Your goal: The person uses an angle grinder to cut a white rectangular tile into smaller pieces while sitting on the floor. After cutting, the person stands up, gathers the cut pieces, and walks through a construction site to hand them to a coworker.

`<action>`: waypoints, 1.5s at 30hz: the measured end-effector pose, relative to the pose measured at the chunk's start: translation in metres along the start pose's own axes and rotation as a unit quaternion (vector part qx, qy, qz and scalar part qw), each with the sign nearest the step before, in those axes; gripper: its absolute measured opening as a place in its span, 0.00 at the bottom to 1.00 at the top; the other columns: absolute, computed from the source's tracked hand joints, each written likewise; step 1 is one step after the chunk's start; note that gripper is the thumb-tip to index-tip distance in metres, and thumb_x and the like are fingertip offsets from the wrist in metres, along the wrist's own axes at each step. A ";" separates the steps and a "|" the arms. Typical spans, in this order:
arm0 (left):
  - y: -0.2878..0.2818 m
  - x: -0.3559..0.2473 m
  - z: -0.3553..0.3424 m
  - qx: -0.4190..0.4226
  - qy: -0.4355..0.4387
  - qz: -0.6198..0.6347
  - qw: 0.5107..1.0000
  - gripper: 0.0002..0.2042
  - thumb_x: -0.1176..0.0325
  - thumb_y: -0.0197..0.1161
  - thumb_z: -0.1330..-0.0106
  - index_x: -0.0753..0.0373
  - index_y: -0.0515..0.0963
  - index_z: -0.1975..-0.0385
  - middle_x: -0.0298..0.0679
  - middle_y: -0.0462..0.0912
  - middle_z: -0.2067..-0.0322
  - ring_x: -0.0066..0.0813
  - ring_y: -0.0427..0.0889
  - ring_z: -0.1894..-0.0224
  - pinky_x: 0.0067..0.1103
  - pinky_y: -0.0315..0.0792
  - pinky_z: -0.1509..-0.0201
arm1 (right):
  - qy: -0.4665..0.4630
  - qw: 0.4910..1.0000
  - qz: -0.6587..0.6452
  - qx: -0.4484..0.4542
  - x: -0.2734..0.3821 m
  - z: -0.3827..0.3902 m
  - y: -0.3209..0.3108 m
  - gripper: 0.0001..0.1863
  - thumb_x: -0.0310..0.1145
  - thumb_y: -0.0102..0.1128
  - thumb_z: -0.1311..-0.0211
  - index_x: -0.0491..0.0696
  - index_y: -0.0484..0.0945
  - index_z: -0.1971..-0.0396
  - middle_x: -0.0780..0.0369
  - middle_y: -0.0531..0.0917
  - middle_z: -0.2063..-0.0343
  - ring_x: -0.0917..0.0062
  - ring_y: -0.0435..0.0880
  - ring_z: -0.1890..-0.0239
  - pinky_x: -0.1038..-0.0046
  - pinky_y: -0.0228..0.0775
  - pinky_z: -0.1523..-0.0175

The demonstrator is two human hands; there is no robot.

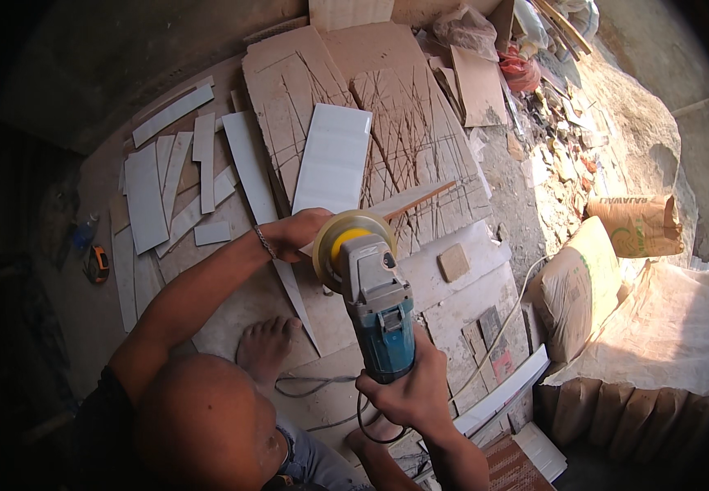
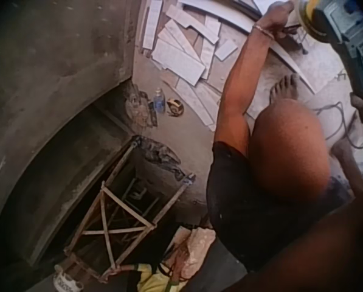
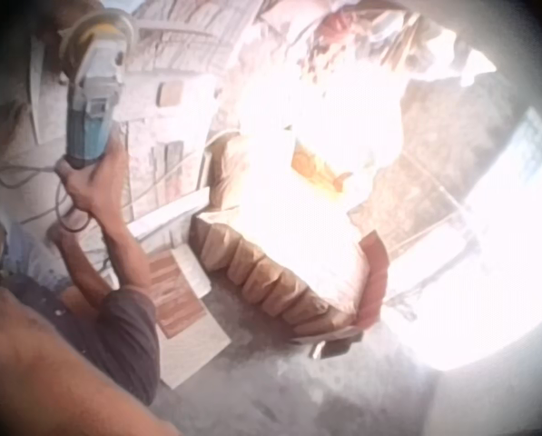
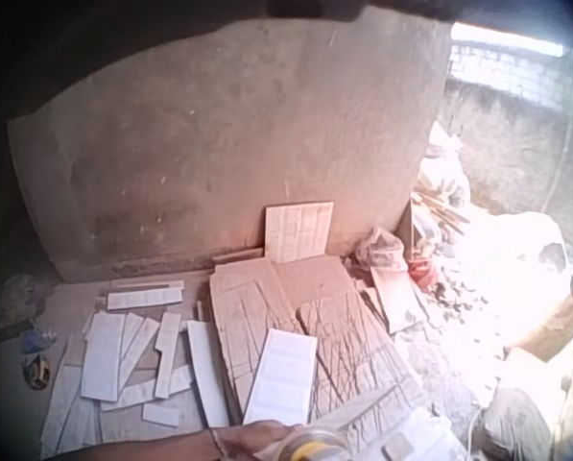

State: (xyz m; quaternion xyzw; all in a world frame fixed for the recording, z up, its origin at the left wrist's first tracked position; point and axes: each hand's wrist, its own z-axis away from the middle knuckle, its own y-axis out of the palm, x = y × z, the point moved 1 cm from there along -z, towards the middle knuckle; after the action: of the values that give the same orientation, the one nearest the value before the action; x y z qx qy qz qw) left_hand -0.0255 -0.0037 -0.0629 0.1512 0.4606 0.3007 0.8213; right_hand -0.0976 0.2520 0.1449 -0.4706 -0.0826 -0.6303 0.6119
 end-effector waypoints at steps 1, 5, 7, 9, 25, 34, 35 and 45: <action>0.000 0.000 0.000 0.009 0.015 -0.008 1.000 0.23 0.47 0.48 0.17 0.61 0.78 0.64 0.30 0.78 0.79 0.16 0.72 0.87 0.16 0.63 0.88 | -0.001 1.000 0.004 -0.001 0.000 0.000 0.000 0.27 0.31 0.75 0.60 0.40 0.78 0.56 0.57 0.85 0.71 0.73 0.85 0.67 0.71 0.78 0.52; -0.002 0.001 -0.002 0.029 0.003 0.019 0.999 0.23 0.48 0.48 0.17 0.61 0.78 0.64 0.30 0.78 0.79 0.16 0.71 0.87 0.16 0.62 0.88 | 0.023 1.000 -0.013 0.002 0.001 0.000 -0.001 0.27 0.31 0.75 0.60 0.40 0.78 0.56 0.57 0.85 0.71 0.73 0.85 0.67 0.71 0.78 0.52; -0.005 0.004 -0.003 0.030 0.000 0.027 0.999 0.20 0.51 0.50 0.18 0.63 0.78 0.63 0.31 0.79 0.76 0.17 0.74 0.84 0.17 0.65 0.85 | 0.014 1.000 -0.014 0.002 0.000 0.001 -0.001 0.27 0.31 0.75 0.60 0.40 0.78 0.56 0.57 0.86 0.71 0.73 0.85 0.67 0.71 0.78 0.52; -0.010 0.006 -0.004 0.054 -0.002 0.057 0.997 0.14 0.60 0.57 0.21 0.66 0.80 0.59 0.35 0.83 0.69 0.20 0.82 0.74 0.19 0.76 0.74 | 0.008 1.000 -0.015 0.000 -0.001 0.001 0.000 0.27 0.31 0.75 0.60 0.40 0.78 0.56 0.57 0.86 0.71 0.73 0.85 0.67 0.70 0.78 0.52; -0.020 0.009 -0.006 0.097 0.002 0.064 0.993 0.12 0.64 0.56 0.21 0.68 0.80 0.59 0.36 0.85 0.68 0.19 0.85 0.73 0.19 0.81 0.74 | -0.010 1.000 -0.002 -0.015 -0.004 -0.001 0.001 0.27 0.31 0.74 0.60 0.40 0.78 0.57 0.57 0.85 0.72 0.74 0.85 0.68 0.71 0.78 0.54; 0.000 -0.004 0.003 0.027 -0.019 0.019 0.999 0.25 0.47 0.44 0.16 0.64 0.76 0.63 0.32 0.74 0.79 0.18 0.64 0.89 0.18 0.58 0.88 | 0.003 0.999 -0.022 -0.038 -0.006 -0.006 -0.003 0.22 0.28 0.73 0.60 0.41 0.78 0.61 0.62 0.83 0.73 0.79 0.82 0.68 0.73 0.77 0.56; -0.001 -0.006 0.005 0.051 -0.020 0.018 0.998 0.25 0.47 0.45 0.16 0.63 0.77 0.63 0.31 0.75 0.78 0.17 0.67 0.87 0.19 0.61 0.86 | -0.004 0.999 -0.023 -0.045 -0.007 -0.008 -0.004 0.22 0.28 0.73 0.59 0.41 0.77 0.61 0.63 0.83 0.73 0.79 0.81 0.68 0.74 0.76 0.56; -0.014 0.005 -0.004 0.073 -0.007 0.025 0.997 0.20 0.53 0.49 0.17 0.63 0.81 0.60 0.33 0.83 0.73 0.17 0.79 0.79 0.18 0.73 0.77 | 0.014 0.999 -0.048 -0.014 -0.004 -0.003 -0.005 0.24 0.29 0.74 0.59 0.41 0.78 0.58 0.62 0.83 0.73 0.80 0.81 0.69 0.74 0.76 0.56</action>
State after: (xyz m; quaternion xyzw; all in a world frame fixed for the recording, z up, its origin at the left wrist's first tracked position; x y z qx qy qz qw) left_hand -0.0222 -0.0114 -0.0754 0.2244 0.4719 0.2859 0.8032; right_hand -0.1037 0.2542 0.1426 -0.4652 -0.0876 -0.6665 0.5759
